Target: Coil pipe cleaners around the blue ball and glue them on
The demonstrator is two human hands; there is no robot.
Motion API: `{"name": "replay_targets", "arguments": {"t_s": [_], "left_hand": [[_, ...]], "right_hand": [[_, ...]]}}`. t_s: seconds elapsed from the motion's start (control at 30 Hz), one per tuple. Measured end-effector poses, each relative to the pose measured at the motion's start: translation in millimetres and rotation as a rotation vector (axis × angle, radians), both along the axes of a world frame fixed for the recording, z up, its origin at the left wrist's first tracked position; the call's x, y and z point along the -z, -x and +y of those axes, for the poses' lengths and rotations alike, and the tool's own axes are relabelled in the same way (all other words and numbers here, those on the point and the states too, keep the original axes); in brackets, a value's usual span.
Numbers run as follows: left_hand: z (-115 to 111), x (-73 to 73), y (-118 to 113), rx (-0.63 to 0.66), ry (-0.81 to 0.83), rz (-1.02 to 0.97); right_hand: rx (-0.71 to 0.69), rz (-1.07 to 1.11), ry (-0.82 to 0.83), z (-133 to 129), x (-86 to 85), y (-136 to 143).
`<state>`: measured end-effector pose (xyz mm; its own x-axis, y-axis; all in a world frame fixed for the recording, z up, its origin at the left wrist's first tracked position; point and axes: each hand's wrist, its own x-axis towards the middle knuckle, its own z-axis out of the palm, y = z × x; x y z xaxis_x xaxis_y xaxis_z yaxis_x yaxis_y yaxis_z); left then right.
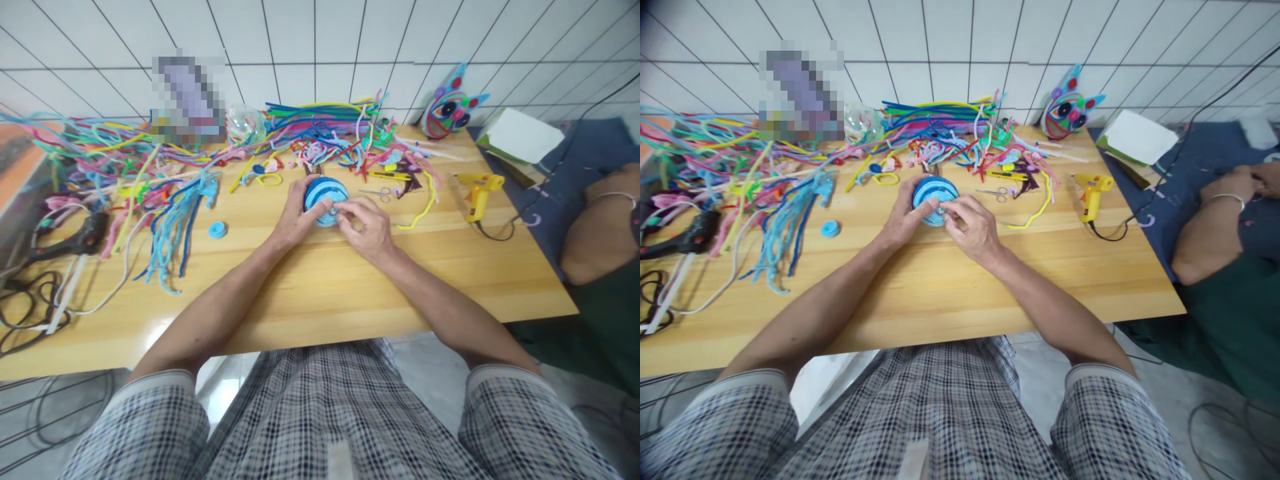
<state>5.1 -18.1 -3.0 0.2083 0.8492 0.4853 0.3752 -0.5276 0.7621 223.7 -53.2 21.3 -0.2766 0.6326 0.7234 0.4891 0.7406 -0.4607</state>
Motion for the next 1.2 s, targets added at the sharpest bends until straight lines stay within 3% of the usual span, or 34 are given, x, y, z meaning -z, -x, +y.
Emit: {"name": "replay_targets", "arguments": {"t_s": [0.17, 0.53, 1.2], "left_hand": [[-2.4, -3.0, 1.9, 0.026, 0.040, -0.007], [4.6, 5.8, 6.3, 0.050, 0.035, -0.024], [2.7, 5.9, -3.1, -0.022, 0.008, -0.045]], "right_hand": [[0.021, -0.018, -0.030, 0.1, 3.3, -0.4], [0.030, -0.023, 0.050, -0.7, 3.5, -0.7], [-0.017, 0.050, 0.108, -0.9, 0.3, -0.9]]}}
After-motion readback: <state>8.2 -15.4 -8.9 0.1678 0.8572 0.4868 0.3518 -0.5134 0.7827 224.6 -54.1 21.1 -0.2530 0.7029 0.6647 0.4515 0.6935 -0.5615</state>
